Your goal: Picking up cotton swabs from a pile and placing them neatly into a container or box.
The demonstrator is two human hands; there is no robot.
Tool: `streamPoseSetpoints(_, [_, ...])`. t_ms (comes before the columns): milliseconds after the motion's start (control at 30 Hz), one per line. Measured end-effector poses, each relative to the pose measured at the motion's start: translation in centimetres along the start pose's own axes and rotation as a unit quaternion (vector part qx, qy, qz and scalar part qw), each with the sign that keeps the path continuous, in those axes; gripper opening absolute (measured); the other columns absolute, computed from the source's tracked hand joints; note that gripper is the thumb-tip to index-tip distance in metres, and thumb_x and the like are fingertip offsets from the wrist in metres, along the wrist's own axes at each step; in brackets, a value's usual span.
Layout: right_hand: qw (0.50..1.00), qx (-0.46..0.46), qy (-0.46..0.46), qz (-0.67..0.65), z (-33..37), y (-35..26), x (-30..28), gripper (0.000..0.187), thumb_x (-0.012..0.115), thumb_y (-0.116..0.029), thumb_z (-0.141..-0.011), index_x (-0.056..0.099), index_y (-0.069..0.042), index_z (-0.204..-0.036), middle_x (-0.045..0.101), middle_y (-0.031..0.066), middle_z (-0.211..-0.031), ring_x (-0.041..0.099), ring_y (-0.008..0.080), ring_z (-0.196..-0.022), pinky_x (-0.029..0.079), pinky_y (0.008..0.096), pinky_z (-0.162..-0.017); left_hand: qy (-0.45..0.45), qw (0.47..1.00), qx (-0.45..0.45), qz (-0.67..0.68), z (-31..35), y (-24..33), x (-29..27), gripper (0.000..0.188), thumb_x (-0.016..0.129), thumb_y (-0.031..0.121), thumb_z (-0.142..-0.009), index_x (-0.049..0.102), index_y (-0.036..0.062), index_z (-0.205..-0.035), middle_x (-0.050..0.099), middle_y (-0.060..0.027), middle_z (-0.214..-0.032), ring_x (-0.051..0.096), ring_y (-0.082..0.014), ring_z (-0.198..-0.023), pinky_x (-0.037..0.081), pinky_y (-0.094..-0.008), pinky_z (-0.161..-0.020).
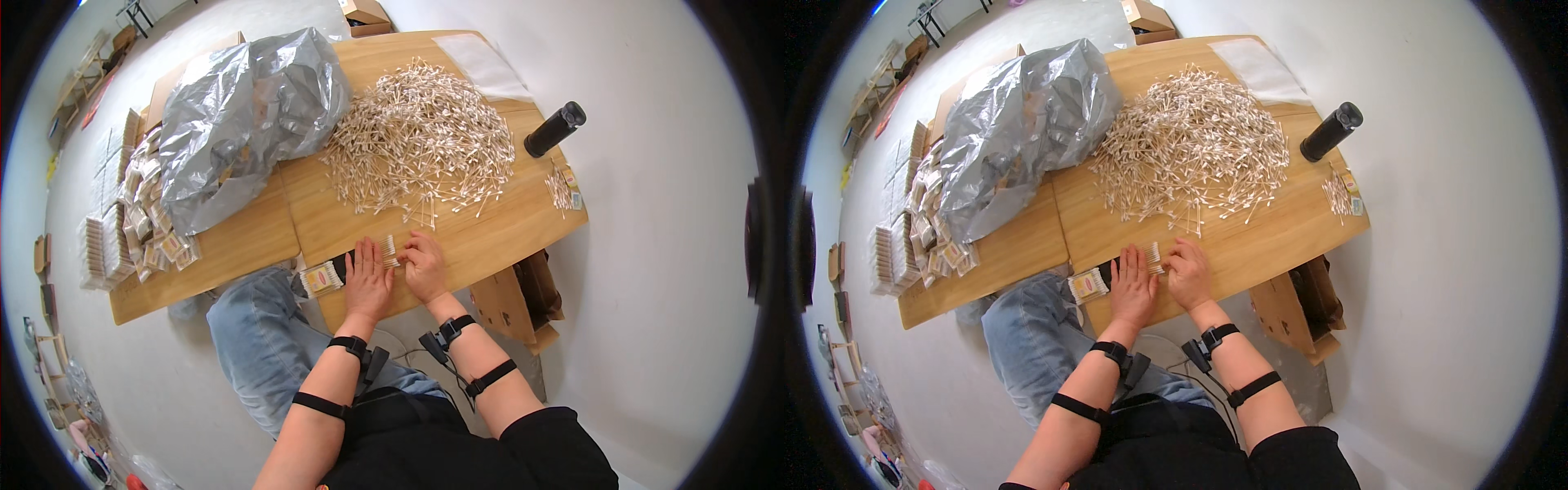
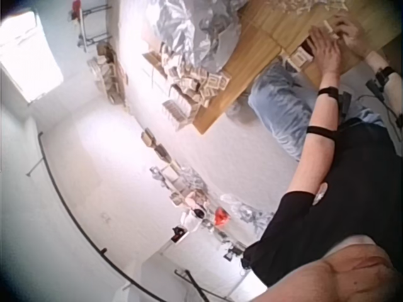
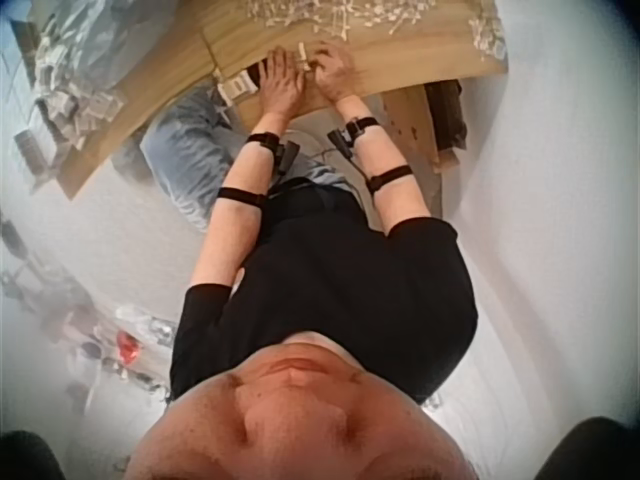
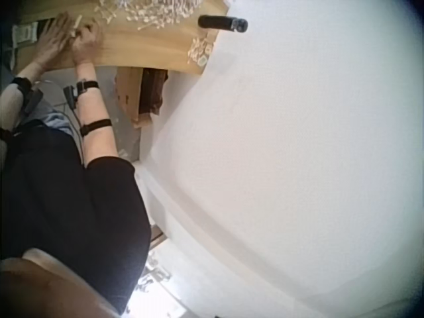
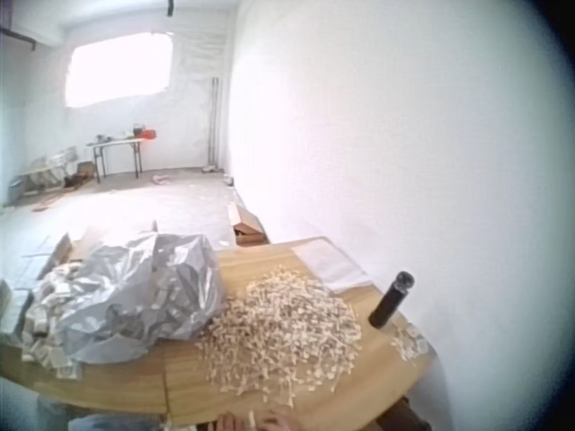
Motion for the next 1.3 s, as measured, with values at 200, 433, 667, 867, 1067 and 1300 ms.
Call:
streamPoseSetpoints(200, [1.000, 0.008, 0.008, -0.006, -0.25, -0.58, -0.08, 0.019, 0.059, 0.000, -0.069, 0.070, -0.008, -0.082, 0.063, 0.0094, -0.092, 0.059, 0.0322, -0.107, 0.046, 0.0430, -0.093, 0.015, 1.000, 0.003, 0.002, 0.08, -0.23, -0.12, 0.065, 0.050, 0.033, -0.096, 0.029, -0.0008, -0.148, 0.023, -0.0187, -0.157, 0.022, -0.0344, -0.145, 0.016, -0.0505, -0.117])
streamPoseSetpoints(433, [1.000, 0.002, -0.012, 0.003, -0.17, -0.46, 0.14, 0.020, 0.059, 0.001, -0.069, 0.071, -0.008, -0.083, 0.063, 0.0093, -0.092, 0.059, 0.0314, -0.107, 0.046, 0.0430, -0.093, 0.006, 1.000, -0.003, -0.006, 0.06, -0.27, -0.12, 0.066, 0.048, 0.034, -0.096, 0.028, -0.0004, -0.148, 0.022, -0.0185, -0.157, 0.021, -0.0339, -0.146, 0.015, -0.0503, -0.118])
streamPoseSetpoints(667, [1.000, 0.009, -0.010, 0.008, -0.24, -0.46, 0.14, 0.023, 0.059, -0.001, -0.071, 0.072, -0.010, -0.088, 0.063, 0.0083, -0.093, 0.059, 0.0310, -0.107, 0.045, 0.0425, -0.093, -0.005, 1.000, -0.003, -0.002, 0.00, -0.23, -0.01, 0.066, 0.047, 0.035, -0.097, 0.028, 0.0000, -0.149, 0.023, -0.0184, -0.157, 0.020, -0.0329, -0.146, 0.014, -0.0497, -0.118])
streamPoseSetpoints(867, [1.000, 0.004, -0.007, 0.015, -0.23, -0.37, 0.12, 0.024, 0.059, -0.002, -0.071, 0.072, -0.011, -0.089, 0.063, 0.0081, -0.094, 0.059, 0.0306, -0.106, 0.045, 0.0416, -0.092, 0.000, 1.000, -0.001, -0.004, -0.02, -0.08, 0.00, 0.066, 0.047, 0.036, -0.097, 0.027, 0.0002, -0.149, 0.022, -0.0178, -0.157, 0.020, -0.0332, -0.146, 0.015, -0.0498, -0.118])
streamPoseSetpoints(1067, [1.000, 0.007, -0.020, 0.019, -0.21, -0.28, 0.29, 0.021, 0.061, -0.004, -0.073, 0.072, -0.011, -0.089, 0.063, 0.0079, -0.095, 0.059, 0.0300, -0.107, 0.045, 0.0410, -0.092, -0.005, 1.000, -0.005, -0.015, 0.15, -0.15, 0.02, 0.066, 0.046, 0.036, -0.097, 0.026, -0.0001, -0.149, 0.021, -0.0176, -0.158, 0.019, -0.0332, -0.146, 0.015, -0.0497, -0.118])
streamPoseSetpoints(1300, [0.999, 0.007, -0.016, 0.027, -0.51, -0.80, 0.21, 0.018, 0.064, -0.009, -0.077, 0.071, -0.013, -0.094, 0.062, 0.0076, -0.096, 0.059, 0.0286, -0.099, 0.046, 0.0401, -0.087, -0.005, 1.000, -0.007, -0.009, 0.01, -0.22, -0.10, 0.065, 0.046, 0.036, -0.097, 0.028, 0.0000, -0.149, 0.023, -0.0179, -0.157, 0.019, -0.0332, -0.146, 0.015, -0.0494, -0.118])
Point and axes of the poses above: each hand's wrist, its own z-axis away from the middle knuckle, its own x-axis out of the palm, y = z × x, the point moved 7 cm from there along -z, towards the middle knuckle
